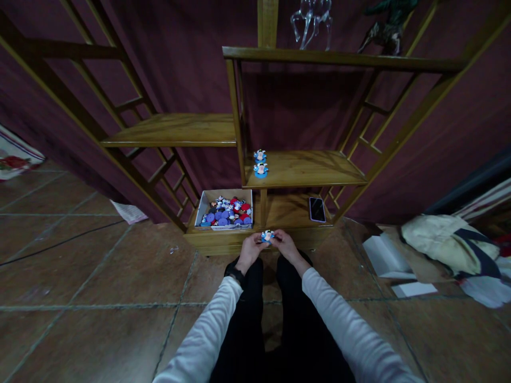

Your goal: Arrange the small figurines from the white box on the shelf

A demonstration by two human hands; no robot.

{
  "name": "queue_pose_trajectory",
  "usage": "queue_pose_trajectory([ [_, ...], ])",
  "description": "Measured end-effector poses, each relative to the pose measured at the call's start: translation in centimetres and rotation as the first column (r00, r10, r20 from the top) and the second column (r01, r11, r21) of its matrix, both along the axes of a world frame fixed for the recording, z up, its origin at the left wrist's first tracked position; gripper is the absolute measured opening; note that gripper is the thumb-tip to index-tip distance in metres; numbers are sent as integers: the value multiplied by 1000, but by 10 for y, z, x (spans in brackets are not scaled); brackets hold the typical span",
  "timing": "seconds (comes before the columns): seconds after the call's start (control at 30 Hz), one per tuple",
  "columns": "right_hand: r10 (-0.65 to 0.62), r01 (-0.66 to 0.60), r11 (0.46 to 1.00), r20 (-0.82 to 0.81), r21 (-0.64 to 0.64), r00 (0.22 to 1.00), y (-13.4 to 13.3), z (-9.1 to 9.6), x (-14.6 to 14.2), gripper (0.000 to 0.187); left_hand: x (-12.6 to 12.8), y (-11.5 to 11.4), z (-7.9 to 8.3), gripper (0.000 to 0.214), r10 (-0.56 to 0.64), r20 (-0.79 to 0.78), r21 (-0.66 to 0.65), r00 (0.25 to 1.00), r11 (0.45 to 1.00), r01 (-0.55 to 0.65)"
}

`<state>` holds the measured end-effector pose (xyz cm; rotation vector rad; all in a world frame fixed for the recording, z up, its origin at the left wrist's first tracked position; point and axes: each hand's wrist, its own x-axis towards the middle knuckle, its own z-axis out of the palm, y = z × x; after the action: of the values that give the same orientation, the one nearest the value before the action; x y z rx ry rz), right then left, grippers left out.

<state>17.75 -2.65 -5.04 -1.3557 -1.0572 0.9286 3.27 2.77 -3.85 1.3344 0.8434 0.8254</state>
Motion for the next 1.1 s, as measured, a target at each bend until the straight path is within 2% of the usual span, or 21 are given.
queue_pose_trajectory([
  [0.2, 5, -5, 1000, -9, -7, 1000, 2, 0, 0, 20, -1, 1, -1, 32, -46, 21, -19, 999, 999, 46],
  [0.37, 31, -33, 999, -109, -19, 994, 1, 5, 1, 23, -2, 0, 1, 34, -72, 55, -62, 996, 995, 76],
  [0.5, -8, -1, 999, -176, -52, 984, 0, 11, -1, 26, -2, -1, 5, 38, -28, 73, -88, 997, 996, 35],
  [0.63, -22, 16, 999, -214, -31, 977, -1, 14, -5, 26, -2, -3, 10, 42, 20, 53, -90, 998, 996, -15],
  [1.1, -11, 0, 999, -230, -46, 973, 1, 12, -7, 27, -1, -2, 12, 37, -29, 53, -75, 998, 997, 33],
])
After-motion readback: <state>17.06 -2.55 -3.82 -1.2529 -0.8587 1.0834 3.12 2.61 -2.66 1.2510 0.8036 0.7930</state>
